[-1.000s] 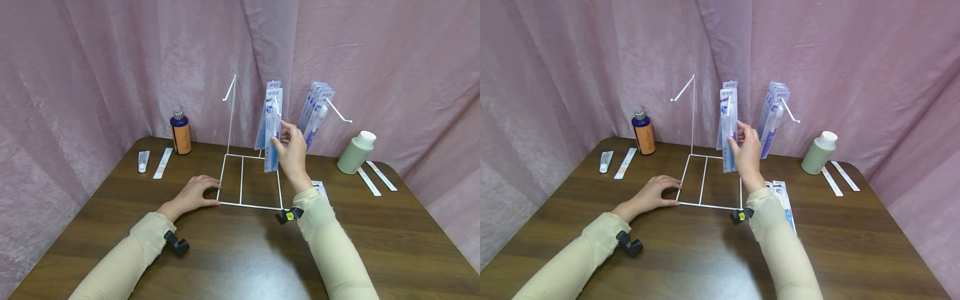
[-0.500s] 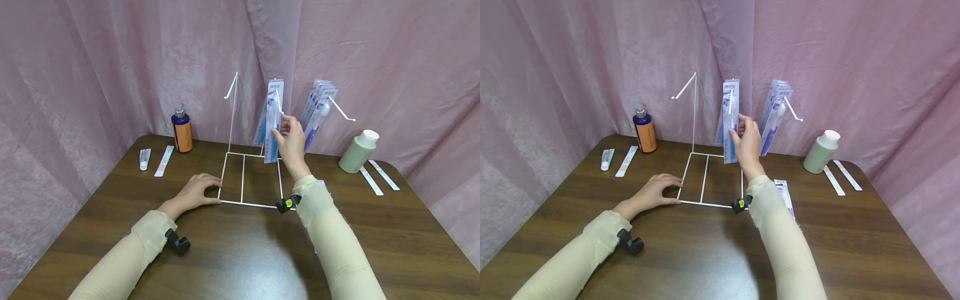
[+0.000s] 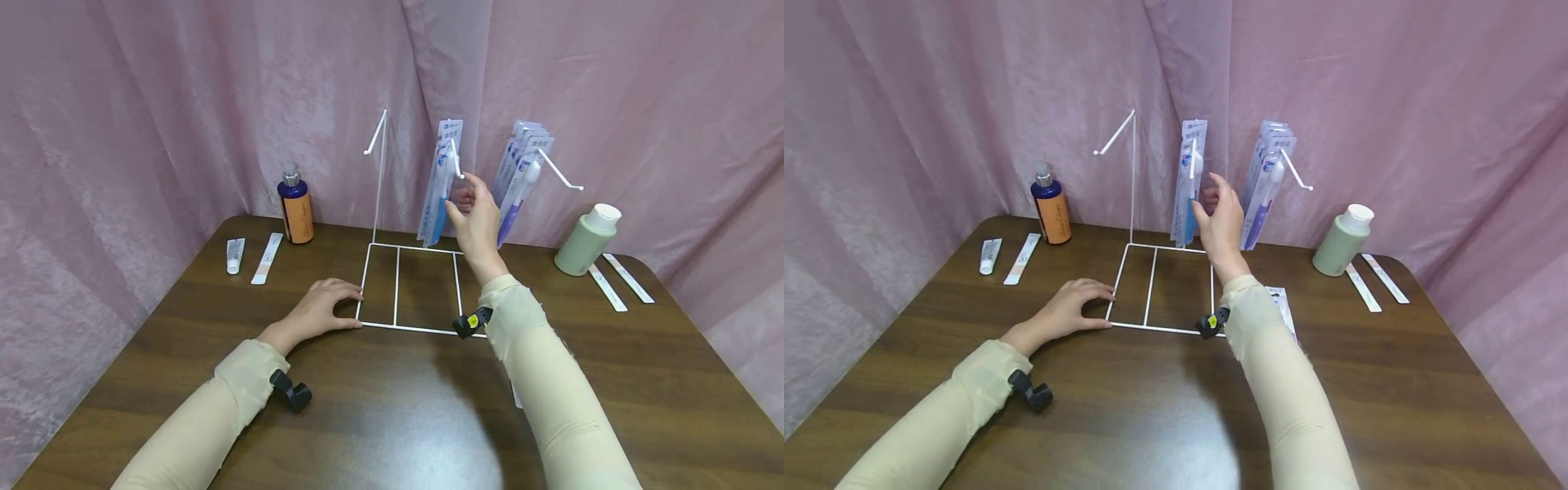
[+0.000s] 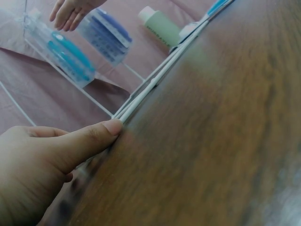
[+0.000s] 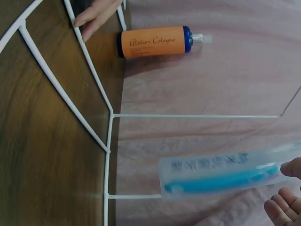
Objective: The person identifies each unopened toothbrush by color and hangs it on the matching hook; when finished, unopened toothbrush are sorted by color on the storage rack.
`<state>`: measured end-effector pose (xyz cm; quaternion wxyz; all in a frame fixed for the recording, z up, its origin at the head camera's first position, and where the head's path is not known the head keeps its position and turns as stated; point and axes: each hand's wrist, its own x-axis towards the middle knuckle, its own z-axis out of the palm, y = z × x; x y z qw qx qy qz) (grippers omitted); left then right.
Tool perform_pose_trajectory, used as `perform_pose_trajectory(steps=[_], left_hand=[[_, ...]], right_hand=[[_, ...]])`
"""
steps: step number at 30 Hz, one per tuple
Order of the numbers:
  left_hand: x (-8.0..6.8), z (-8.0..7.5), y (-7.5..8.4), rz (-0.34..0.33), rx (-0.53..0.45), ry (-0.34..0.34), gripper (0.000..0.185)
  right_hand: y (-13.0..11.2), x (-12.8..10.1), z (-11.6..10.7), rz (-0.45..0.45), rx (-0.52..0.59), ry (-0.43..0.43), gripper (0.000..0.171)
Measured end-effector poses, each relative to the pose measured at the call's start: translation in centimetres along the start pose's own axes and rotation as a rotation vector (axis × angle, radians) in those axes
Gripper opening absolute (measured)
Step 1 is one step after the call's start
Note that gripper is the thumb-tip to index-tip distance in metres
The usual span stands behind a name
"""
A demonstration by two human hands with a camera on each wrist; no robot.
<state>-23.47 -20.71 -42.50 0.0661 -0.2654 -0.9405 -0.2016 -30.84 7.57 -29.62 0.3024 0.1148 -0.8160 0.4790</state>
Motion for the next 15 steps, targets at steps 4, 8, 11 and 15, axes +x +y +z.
perform_pose_trajectory(steps=[4, 8, 11, 15], left_hand=[[0.1, 0.0, 0.0, 0.004, 0.004, 0.01, 0.05], [0.1, -0.1, 0.0, 0.008, 0.002, 0.017, 0.05], [0.1, -0.1, 0.0, 0.001, -0.001, 0.008, 0.05], [0.2, -0.1, 0.0, 0.001, -0.007, 0.002, 0.05]], right_hand=[[-0.3, 0.1, -0.8, -0.009, 0.003, -0.029, 0.051], [-0.7, 0.0, -2.1, -0.014, -0.03, -0.079, 0.051], [-1.0, -0.1, -3.1, -0.022, -0.073, -0.121, 0.051], [-1.2, -0.3, -4.5, -0.04, -0.127, -0.18, 0.052]])
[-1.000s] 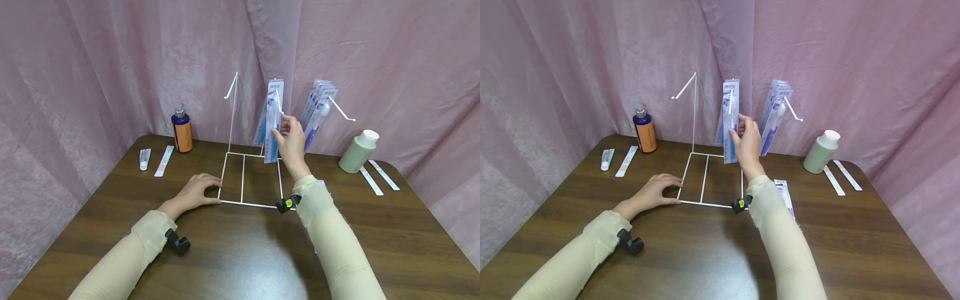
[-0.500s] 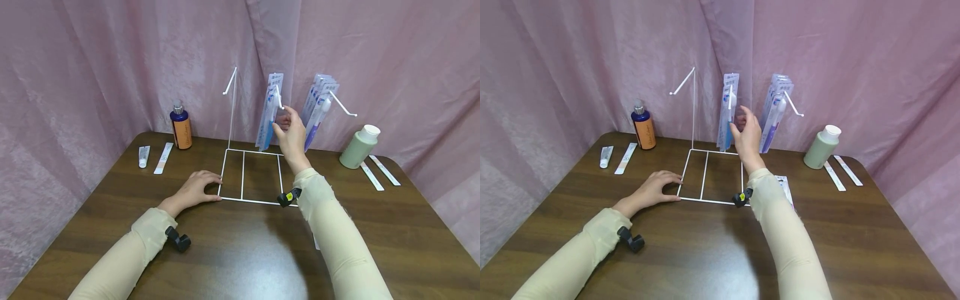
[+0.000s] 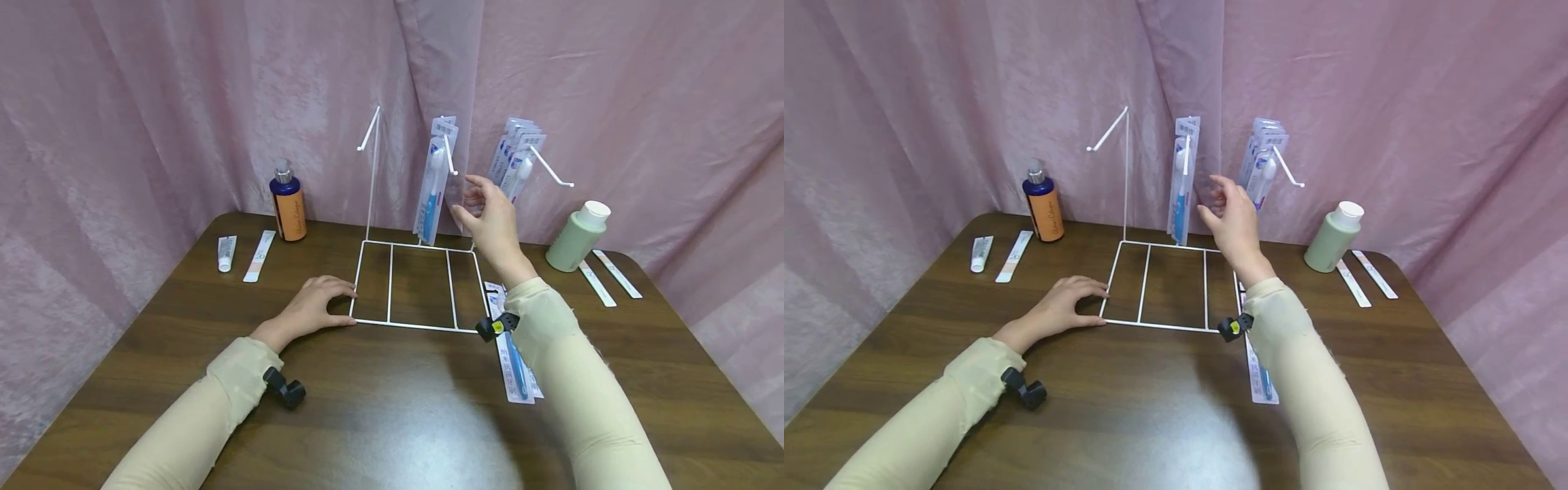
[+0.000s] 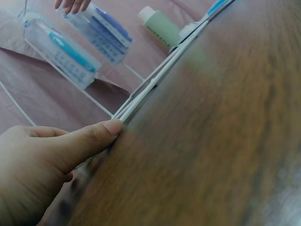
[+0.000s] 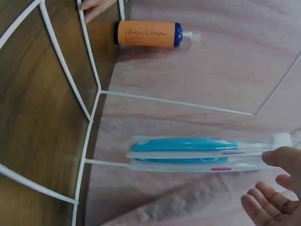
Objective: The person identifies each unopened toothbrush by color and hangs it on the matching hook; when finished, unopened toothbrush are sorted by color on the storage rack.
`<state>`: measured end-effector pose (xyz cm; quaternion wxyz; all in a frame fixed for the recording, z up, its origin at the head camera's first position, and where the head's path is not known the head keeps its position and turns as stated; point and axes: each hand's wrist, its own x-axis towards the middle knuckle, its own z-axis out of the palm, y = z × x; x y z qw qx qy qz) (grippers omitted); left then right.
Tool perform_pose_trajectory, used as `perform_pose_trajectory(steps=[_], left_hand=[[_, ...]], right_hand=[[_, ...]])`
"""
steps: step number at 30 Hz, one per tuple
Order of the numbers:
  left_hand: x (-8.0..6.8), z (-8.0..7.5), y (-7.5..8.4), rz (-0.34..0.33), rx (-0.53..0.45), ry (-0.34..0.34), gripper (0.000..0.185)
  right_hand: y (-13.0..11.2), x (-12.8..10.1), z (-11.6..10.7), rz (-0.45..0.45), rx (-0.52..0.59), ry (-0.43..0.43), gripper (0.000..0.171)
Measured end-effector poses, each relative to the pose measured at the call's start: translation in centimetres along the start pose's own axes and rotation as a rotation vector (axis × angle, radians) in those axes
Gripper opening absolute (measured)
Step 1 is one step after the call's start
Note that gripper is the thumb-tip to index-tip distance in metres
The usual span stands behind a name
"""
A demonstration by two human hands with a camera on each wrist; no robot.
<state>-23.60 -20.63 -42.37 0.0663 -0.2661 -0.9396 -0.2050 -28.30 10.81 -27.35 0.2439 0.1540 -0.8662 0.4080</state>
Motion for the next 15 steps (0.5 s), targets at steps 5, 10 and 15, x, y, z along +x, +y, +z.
perform_pose_trajectory(steps=[5, 10, 15], left_hand=[[0.0, 0.1, -0.1, -0.001, 0.007, 0.001, 0.05], [0.0, 0.0, 0.0, 0.013, 0.011, 0.01, 0.05], [0.0, 0.0, 0.0, 0.021, 0.007, 0.015, 0.05]], right_hand=[[0.0, -0.6, -1.6, -0.008, -0.073, -0.08, 0.051], [0.2, -1.5, -3.2, -0.001, -0.141, -0.147, 0.05], [0.4, -2.5, -4.7, -0.022, -0.194, -0.195, 0.051]])
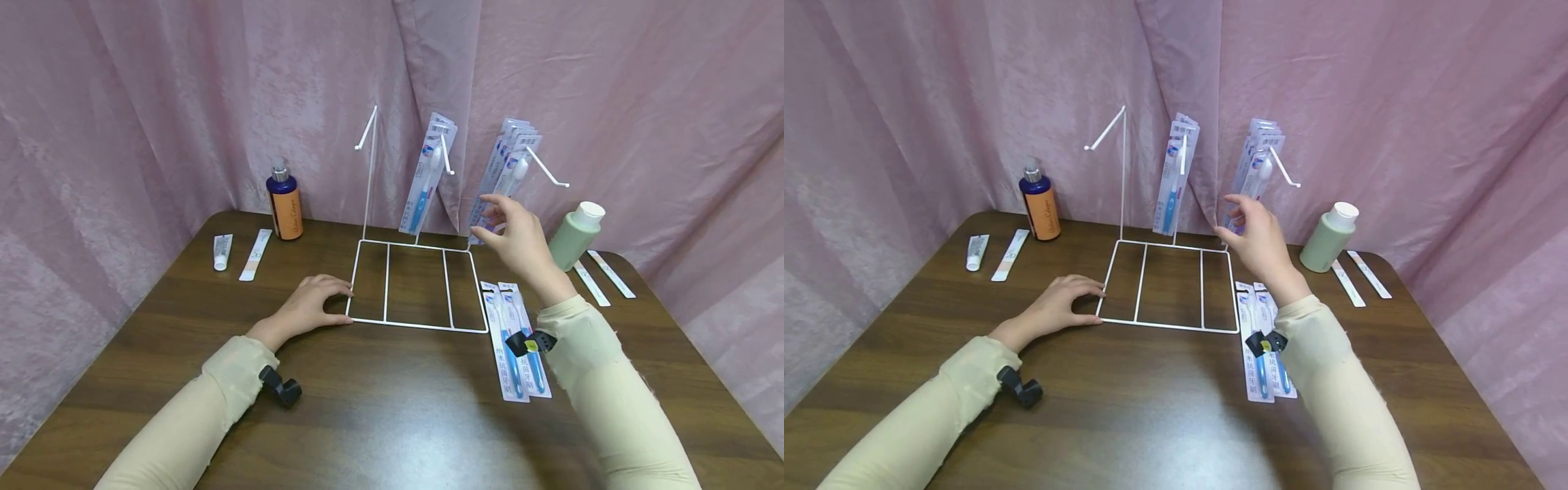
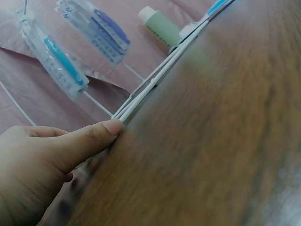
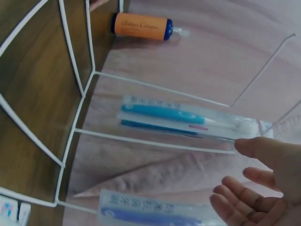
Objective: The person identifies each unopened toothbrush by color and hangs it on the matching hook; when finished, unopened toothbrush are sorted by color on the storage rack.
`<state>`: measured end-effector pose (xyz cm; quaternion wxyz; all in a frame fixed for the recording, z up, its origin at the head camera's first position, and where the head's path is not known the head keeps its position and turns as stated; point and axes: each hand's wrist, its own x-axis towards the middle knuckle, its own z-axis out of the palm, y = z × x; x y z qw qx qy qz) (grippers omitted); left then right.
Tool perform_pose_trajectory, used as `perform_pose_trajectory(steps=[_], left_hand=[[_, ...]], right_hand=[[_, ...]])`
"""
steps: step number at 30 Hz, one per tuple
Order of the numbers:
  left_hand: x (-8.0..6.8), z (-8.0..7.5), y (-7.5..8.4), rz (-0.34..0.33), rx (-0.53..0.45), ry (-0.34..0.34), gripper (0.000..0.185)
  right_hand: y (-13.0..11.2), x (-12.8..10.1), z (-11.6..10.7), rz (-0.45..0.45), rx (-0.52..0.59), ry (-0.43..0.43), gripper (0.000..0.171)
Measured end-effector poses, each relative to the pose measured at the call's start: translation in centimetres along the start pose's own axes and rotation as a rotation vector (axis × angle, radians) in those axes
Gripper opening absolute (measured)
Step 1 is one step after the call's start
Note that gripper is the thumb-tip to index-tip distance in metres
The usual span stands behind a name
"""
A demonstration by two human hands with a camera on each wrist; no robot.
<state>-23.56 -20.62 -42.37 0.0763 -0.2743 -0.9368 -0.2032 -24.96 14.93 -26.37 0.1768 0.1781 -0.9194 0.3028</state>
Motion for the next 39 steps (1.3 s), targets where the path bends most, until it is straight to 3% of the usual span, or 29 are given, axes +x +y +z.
perform_pose_trajectory(steps=[7, 17, 39], left_hand=[[0.0, -0.2, -0.2, -0.012, 0.007, -0.009, 0.051], [-0.1, 0.0, -0.2, -0.003, 0.001, 0.001, 0.049], [-0.1, 0.0, 0.1, 0.016, -0.004, 0.018, 0.049]], right_hand=[[0.8, -1.7, -1.3, -0.023, -0.064, -0.032, 0.053], [1.9, -4.6, -2.3, 0.057, -0.068, -0.134, 0.055], [8.3, -9.8, -0.5, 0.17, -0.134, -0.203, 0.056]])
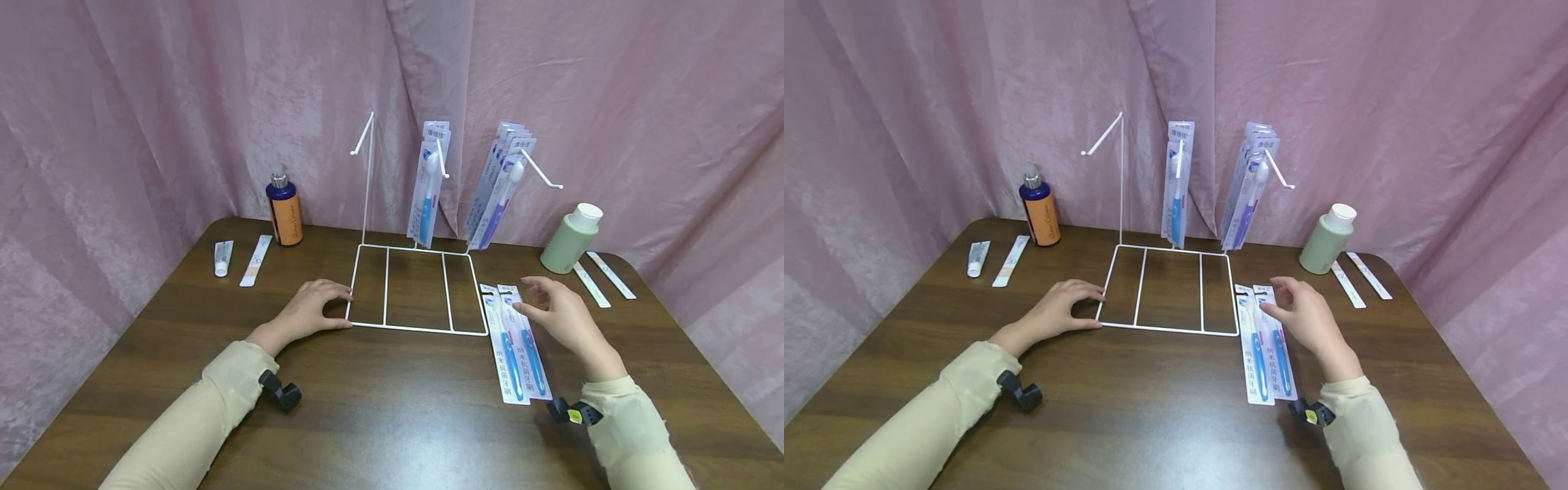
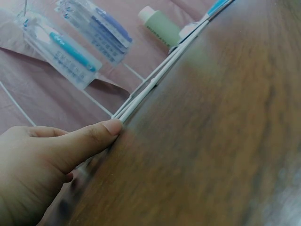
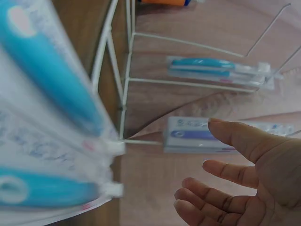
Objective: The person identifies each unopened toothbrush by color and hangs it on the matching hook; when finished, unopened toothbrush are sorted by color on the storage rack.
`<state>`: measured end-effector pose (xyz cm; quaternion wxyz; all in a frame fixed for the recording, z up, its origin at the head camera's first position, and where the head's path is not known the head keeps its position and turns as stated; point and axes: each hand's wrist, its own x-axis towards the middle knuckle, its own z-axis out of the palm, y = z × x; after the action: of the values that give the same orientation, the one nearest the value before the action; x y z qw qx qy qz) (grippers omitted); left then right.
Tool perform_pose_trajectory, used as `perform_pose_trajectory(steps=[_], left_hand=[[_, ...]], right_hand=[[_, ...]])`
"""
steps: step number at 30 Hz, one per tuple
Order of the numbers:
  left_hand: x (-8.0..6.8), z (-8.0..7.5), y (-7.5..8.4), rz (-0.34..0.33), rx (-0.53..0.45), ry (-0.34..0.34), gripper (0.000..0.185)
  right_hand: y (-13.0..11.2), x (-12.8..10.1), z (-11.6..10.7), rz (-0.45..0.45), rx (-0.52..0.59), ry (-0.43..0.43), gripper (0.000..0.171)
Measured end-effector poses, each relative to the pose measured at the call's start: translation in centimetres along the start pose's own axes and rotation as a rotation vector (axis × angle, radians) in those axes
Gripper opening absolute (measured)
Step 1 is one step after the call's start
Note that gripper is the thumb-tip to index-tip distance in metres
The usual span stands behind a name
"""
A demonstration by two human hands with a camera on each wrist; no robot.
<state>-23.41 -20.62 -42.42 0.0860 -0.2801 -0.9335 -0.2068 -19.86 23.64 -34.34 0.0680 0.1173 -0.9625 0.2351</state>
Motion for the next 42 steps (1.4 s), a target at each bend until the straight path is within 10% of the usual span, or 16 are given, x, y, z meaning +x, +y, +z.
perform_pose_trajectory(steps=[21, 42], left_hand=[[-0.1, 0.2, -0.1, -0.011, 0.0, -0.006, 0.05], [0.2, -0.2, 0.0, -0.036, -0.019, -0.04, 0.05]], right_hand=[[3.5, 0.3, 3.2, 0.113, -0.052, -0.21, 0.062], [3.9, 0.5, 3.8, 0.141, -0.076, -0.207, 0.068]])
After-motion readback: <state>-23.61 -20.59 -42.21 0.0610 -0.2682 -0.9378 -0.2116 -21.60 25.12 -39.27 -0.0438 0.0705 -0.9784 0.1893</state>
